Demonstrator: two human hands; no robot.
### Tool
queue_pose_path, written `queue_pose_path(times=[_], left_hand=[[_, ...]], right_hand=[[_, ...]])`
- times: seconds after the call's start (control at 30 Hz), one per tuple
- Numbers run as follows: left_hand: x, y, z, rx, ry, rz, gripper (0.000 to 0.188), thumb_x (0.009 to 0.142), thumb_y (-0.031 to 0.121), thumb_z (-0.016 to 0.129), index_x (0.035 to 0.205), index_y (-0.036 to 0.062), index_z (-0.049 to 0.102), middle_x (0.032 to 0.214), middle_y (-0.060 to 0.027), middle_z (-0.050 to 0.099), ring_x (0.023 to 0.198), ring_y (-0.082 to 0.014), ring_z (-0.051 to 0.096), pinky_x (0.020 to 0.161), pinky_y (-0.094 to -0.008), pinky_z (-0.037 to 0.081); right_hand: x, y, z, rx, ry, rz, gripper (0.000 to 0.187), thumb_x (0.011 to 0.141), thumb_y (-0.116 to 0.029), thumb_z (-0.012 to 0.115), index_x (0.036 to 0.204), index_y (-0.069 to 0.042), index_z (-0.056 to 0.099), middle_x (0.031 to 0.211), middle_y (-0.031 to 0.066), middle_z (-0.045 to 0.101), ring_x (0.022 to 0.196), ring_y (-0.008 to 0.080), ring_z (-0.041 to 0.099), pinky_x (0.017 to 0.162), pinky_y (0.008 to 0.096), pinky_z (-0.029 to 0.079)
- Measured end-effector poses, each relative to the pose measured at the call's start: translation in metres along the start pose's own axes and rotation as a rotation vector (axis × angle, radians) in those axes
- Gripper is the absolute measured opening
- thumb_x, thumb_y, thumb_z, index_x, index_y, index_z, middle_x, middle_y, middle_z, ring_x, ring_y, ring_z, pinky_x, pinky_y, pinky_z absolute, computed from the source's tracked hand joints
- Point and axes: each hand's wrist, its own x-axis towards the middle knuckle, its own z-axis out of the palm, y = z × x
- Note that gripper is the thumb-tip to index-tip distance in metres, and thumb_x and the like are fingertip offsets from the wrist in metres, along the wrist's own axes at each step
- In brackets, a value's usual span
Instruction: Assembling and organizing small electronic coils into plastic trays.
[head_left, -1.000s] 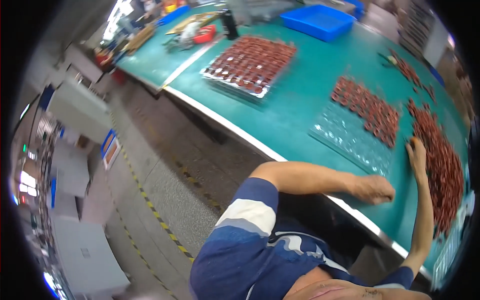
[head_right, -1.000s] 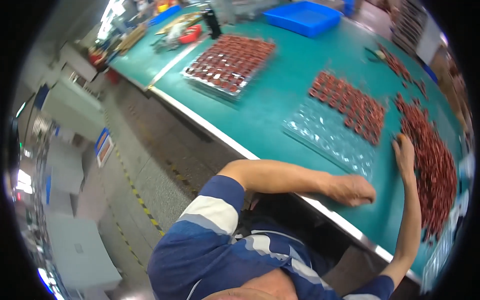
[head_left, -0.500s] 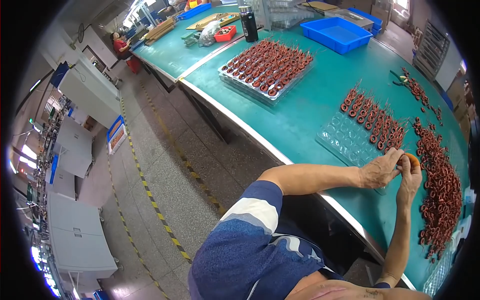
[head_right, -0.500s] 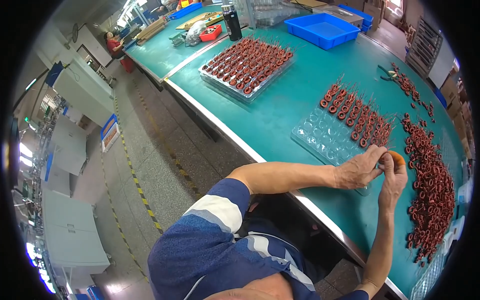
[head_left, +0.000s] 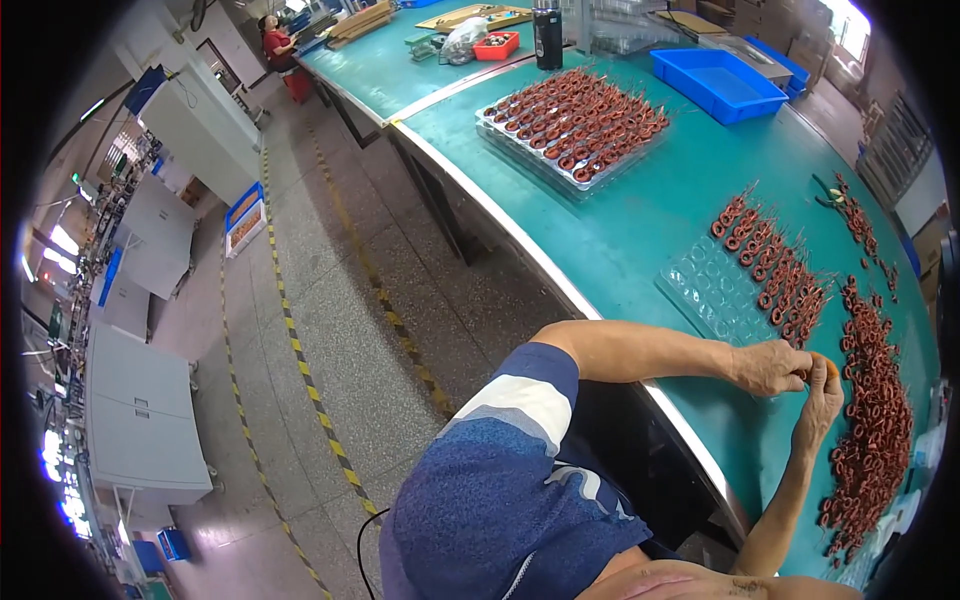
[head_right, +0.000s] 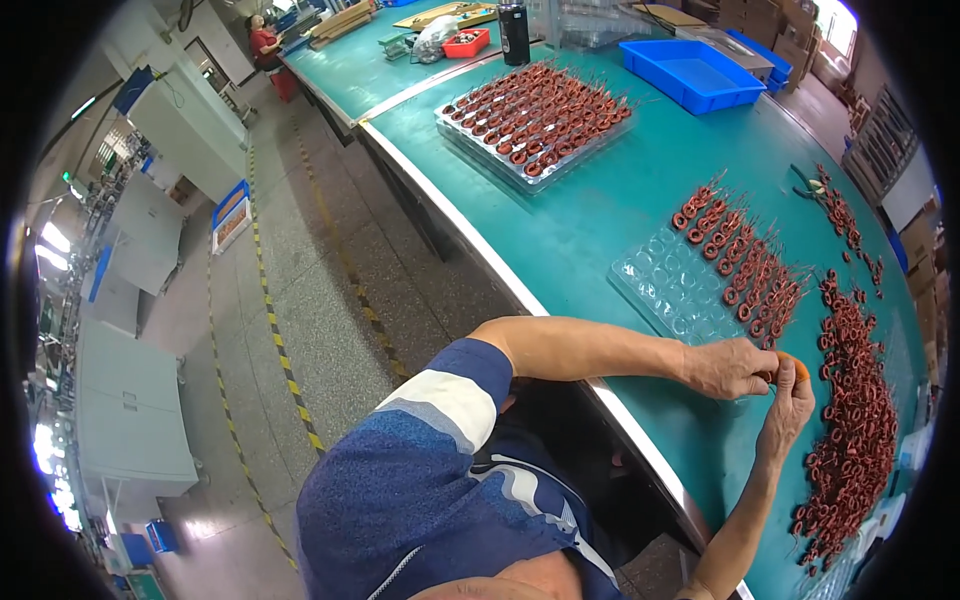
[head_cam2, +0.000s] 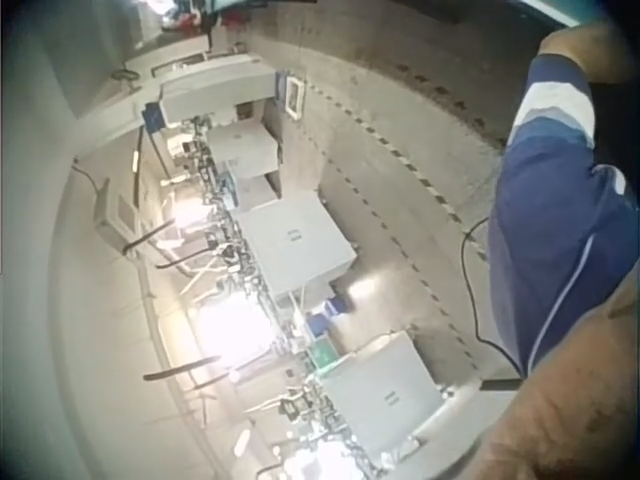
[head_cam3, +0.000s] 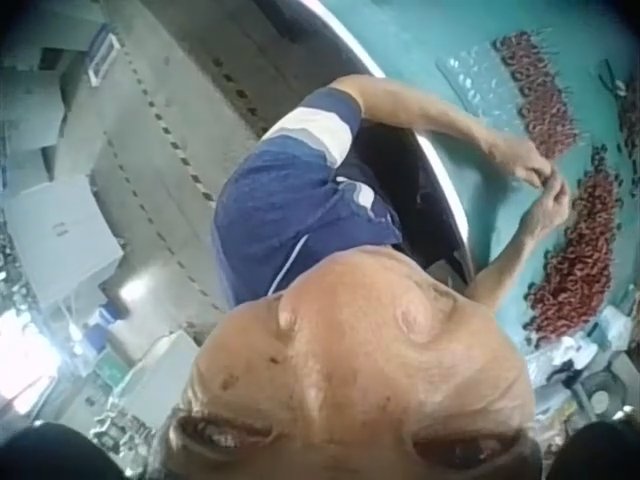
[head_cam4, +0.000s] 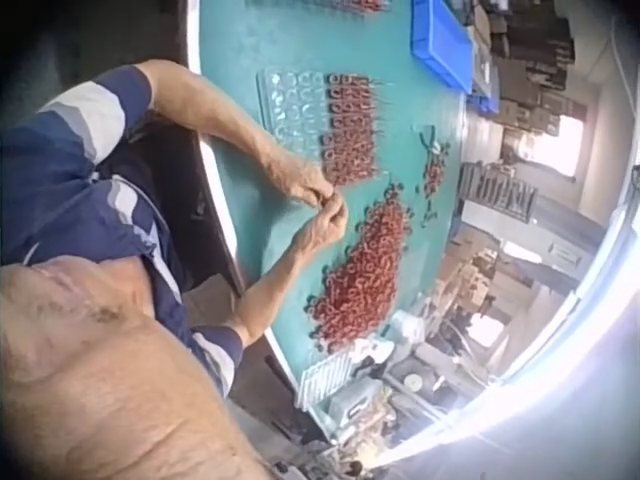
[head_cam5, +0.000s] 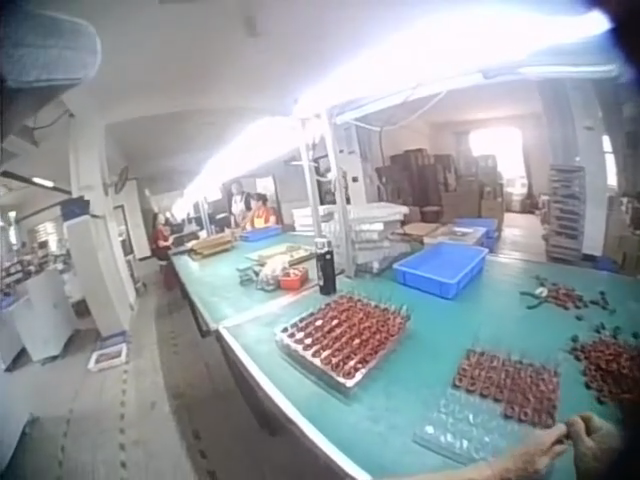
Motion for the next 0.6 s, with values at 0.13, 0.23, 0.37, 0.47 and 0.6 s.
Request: queue_pose_path(times=[0.13,0.23,0.37,0.47,0.6], left_hand=[[0.001,0.014,-0.009,-0.652,-0.156,-0.434,0.019,0.092,0.019,0.055,0.097,0.0009,0.056,0.074,-0.0089,0.059,0.062,-0.0192,0.063,0.052,-0.0330,0.048],[0.001,0.016,-0.006,-1.025,-0.083,-0.553,0.019,0.094,0.020,0.053,0.100,0.0015,0.056,0.078,-0.0067,0.058,0.058,-0.0154,0.060,0.049,-0.0293,0.048],[0.004,0.002,0.003,-1.018,0.033,-0.563,0.019,0.094,0.018,0.054,0.099,0.0009,0.057,0.075,-0.0060,0.057,0.055,-0.0146,0.058,0.049,-0.0275,0.048],[0.004,-0.014,0.002,-0.856,0.074,-0.568,0.019,0.092,0.018,0.055,0.093,-0.0002,0.060,0.069,-0.0052,0.056,0.055,-0.0145,0.057,0.050,-0.0274,0.048],[0.007,-0.021,0.001,-0.830,0.112,-0.616,0.019,0.090,0.016,0.057,0.087,-0.0022,0.061,0.064,-0.0049,0.054,0.052,-0.0141,0.055,0.047,-0.0278,0.046]], right_hand=[[0.001,-0.008,0.001,0.065,-0.027,-0.002,0.035,0.099,-0.031,0.051,0.101,0.001,0.064,0.087,0.0028,0.063,0.080,0.0079,0.055,0.074,0.0240,0.045],[0.004,0.001,-0.001,0.033,0.040,-0.030,0.035,0.099,-0.032,0.051,0.101,0.001,0.064,0.086,0.0031,0.063,0.080,0.0081,0.055,0.074,0.0243,0.045],[0.003,-0.009,-0.005,-0.116,0.033,-0.131,0.027,0.098,-0.022,0.053,0.099,0.002,0.064,0.094,0.0054,0.062,0.086,0.0130,0.056,0.076,0.0279,0.046],[-0.002,-0.009,0.000,-0.712,0.146,-0.467,0.018,0.093,-0.012,0.058,0.096,0.005,0.063,0.098,0.0104,0.060,0.092,0.0212,0.057,0.078,0.0321,0.047],[-0.005,-0.013,0.012,-0.952,0.186,-0.757,0.016,0.090,-0.009,0.062,0.097,0.005,0.064,0.104,0.0116,0.059,0.096,0.0266,0.057,0.079,0.0370,0.048]])
